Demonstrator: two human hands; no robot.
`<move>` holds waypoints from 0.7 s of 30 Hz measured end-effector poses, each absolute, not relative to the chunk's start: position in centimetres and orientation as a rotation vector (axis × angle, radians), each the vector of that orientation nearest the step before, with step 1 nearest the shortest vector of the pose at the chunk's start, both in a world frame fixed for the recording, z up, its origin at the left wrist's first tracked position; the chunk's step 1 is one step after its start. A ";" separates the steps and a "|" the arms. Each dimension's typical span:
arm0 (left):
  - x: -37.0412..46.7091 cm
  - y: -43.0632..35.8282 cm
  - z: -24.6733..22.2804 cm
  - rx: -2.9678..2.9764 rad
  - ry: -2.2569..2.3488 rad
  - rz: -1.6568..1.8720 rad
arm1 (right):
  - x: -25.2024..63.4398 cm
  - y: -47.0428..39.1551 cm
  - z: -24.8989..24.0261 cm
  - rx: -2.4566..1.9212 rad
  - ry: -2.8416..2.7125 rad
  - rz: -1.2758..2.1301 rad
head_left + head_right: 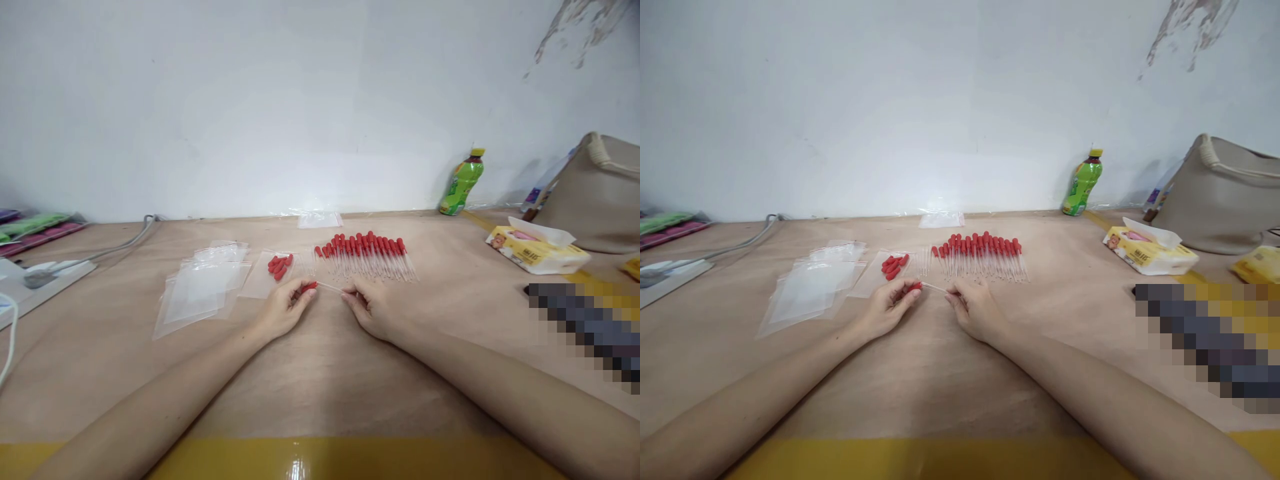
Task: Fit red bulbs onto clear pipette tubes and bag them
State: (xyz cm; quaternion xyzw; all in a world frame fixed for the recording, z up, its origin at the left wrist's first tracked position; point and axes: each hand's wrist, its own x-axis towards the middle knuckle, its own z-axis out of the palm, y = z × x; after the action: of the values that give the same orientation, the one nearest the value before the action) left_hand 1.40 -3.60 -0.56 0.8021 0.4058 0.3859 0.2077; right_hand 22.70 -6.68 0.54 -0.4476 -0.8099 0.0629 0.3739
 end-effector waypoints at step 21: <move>1.2 -4.0 0.3 2.383 0.958 0.801 | 24.7 -4.5 0.8 -1.007 -2.343 0.317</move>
State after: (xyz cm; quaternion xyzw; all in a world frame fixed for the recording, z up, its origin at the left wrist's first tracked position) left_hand 1.23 -4.00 0.31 0.8632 0.3472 0.2902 0.2238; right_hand 24.71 -4.45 0.78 -0.3758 -0.8748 0.1184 0.2820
